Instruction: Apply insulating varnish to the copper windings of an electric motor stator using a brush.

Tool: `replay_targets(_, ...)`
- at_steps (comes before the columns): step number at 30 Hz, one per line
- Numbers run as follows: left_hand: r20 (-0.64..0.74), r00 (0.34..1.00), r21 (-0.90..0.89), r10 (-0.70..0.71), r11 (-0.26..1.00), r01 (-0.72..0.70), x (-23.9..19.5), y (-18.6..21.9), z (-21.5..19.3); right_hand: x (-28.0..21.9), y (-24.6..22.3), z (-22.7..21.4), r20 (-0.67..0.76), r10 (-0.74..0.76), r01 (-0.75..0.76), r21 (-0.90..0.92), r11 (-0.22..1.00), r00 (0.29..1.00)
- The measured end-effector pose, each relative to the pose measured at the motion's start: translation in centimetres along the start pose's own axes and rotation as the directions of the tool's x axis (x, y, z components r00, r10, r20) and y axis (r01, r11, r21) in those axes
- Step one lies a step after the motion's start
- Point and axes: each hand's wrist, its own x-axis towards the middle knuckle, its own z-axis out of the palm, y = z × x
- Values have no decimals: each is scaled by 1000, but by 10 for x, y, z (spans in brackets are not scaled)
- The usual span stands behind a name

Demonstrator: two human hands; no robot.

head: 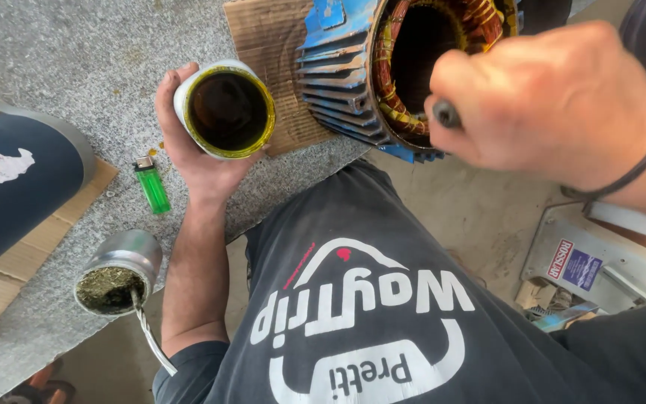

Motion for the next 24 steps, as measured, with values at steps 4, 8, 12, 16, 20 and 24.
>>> replay_targets(4, 11, 998, -96, -65, 993, 65, -6, -4, 0, 11, 35, 24, -146, -352, 340, -97, 935, 925)
replay_targets(8, 9, 992, -132, -123, 984, 123, -13, -2, 0, -3, 34, 58, 6, -540, 533, -174, 828, 842)
replay_targets(12, -21, 990, -112, -139, 984, 136, -12, -4, 0, -11, 22, 72, -22, -221, 217, 313, 925, 975)
replay_targets(16, -39, 988, -109, -147, 984, 142, -14, -7, 0, -1, 24, 67, -192, -442, 439, -59, 897, 877)
replay_targets(20, -48, 988, -99, -149, 985, 144, -12, -7, 1, -5, 34, 61, -217, -633, 534, -378, 756, 743)
replay_targets(24, -58, 989, 9, -138, 990, 139, -10, -5, -2, -22, 30, 79, -71, -709, 607, -461, 647, 702)
